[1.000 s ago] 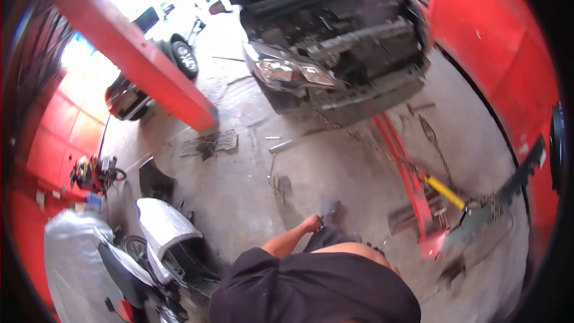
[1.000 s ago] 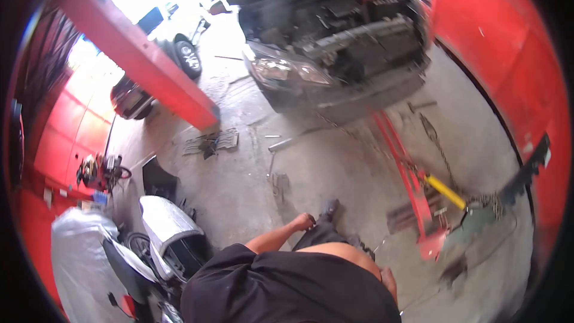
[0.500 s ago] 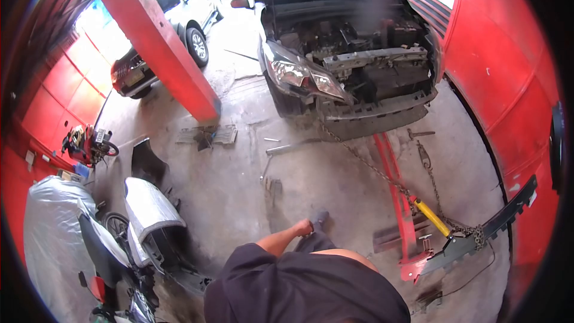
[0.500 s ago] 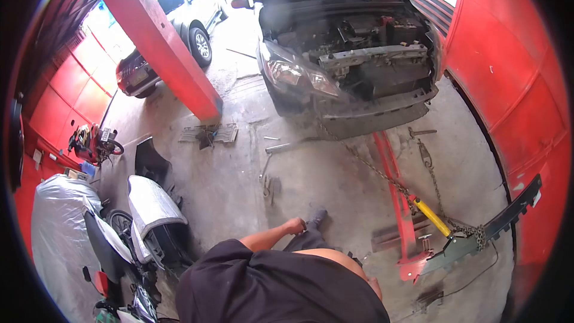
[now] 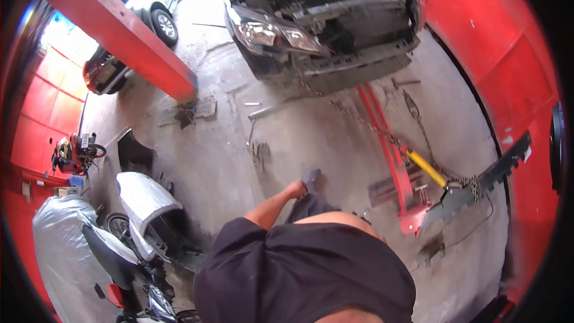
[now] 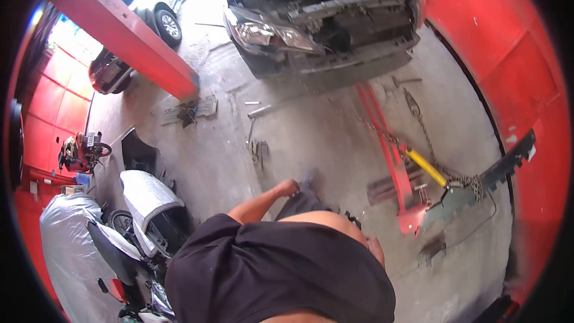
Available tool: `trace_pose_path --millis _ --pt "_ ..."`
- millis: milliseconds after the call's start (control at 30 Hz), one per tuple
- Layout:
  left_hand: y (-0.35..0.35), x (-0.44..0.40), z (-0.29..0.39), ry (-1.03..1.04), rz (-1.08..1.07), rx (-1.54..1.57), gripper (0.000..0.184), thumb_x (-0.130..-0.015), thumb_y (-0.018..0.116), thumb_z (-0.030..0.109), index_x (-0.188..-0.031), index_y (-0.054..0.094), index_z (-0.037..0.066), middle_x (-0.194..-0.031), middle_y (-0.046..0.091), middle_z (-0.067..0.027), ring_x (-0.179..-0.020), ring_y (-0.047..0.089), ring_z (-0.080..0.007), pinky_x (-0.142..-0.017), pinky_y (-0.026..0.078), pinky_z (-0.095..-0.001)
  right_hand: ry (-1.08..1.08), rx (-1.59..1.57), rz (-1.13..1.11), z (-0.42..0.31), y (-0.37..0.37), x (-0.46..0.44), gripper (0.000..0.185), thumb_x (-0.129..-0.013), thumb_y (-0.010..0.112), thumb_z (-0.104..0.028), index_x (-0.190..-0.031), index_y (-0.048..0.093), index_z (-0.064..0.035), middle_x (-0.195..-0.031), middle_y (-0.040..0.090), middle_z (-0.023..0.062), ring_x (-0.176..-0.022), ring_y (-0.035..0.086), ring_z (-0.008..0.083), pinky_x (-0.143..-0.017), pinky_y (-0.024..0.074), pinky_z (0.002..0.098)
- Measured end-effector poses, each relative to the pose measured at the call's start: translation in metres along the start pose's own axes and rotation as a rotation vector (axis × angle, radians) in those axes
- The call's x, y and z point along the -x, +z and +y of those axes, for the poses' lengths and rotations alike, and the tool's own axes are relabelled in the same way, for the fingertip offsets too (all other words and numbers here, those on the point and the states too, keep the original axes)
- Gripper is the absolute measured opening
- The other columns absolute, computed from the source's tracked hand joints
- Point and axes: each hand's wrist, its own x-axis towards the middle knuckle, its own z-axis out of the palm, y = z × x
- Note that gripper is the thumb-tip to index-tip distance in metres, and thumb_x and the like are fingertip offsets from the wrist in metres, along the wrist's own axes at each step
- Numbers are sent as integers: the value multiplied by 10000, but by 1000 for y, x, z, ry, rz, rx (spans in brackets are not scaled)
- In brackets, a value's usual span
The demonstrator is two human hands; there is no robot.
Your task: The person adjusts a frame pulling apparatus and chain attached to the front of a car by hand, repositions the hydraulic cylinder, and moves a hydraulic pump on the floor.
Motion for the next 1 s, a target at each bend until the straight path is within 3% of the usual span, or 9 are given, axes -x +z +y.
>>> trace_pose_path --millis 33,133,233,333,367,467,667,867,1000 --pt "15 -37 -53 389 68 -338 296 -674 661 108 -960 707 48 -875 701 -90 -748 685 -238 -636 554 -343 -92 72 -9 -7 6 10 305 -939 477 -226 -1063 588 30 -977 622 67 -910 547 104 -829 441 277" --pt "21 -46 -60 416 86 -431 310 -607 708 128 -911 714 61 -854 690 -90 -773 673 -252 -662 548 -351 -116 205 -13 -3 2 14 294 -929 490 -213 -1055 597 31 -965 628 67 -897 552 105 -818 446 280" --pt "17 -36 -46 441 144 -507 207 -735 552 143 -827 728 84 -851 680 -174 -755 681 -309 -670 534 -392 -87 324 -10 9 -15 7 284 -920 502 -200 -1047 606 32 -953 634 68 -883 557 107 -806 452 283" --pt "8 -2 -8 118 138 -118 187 -737 553 156 -797 715 84 -837 670 -179 -747 671 -329 -662 527 -413 -61 441 -15 22 -31 -3 273 -911 514 -187 -1038 615 33 -940 639 68 -870 562 109 -794 458 286" --pt "4 0 -7 203 110 -206 196 -746 564 189 -801 712 72 -829 671 -183 -751 673 -329 -665 527 -422 -54 478 -17 27 -38 -8 270 -908 518 -183 -1035 618 34 -936 641 69 -866 563 109 -790 460 287" --pt "0 16 17 -19 147 -6 218 -757 567 213 -818 710 61 -826 668 -198 -754 673 -335 -665 526 -429 -41 576 -28 41 -52 -25 260 -899 531 -170 -1027 626 35 -924 647 69 -853 568 111 -779 466 289" --pt "2 1 5 -13 170 -32 230 -757 568 215 -845 708 55 -830 672 -201 -765 675 -339 -674 527 -427 -40 712 -56 60 -73 -63 240 -880 556 -144 -1010 644 37 -900 658 70 -827 578 114 -755 477 295" --pt "8 -40 -44 282 137 -309 224 -740 575 199 -838 712 51 -826 676 -195 -752 678 -329 -681 527 -414 -70 806 -90 74 -87 -100 221 -862 580 -118 -993 661 40 -875 669 72 -800 587 118 -732 489 301" --pt "-2 -30 -25 266 163 -185 211 -732 586 201 -801 711 45 -809 682 -176 -738 683 -299 -670 528 -402 -105 859 -107 84 -95 -122 209 -849 597 -101 -982 673 41 -859 677 72 -783 593 120 -717 496 305"
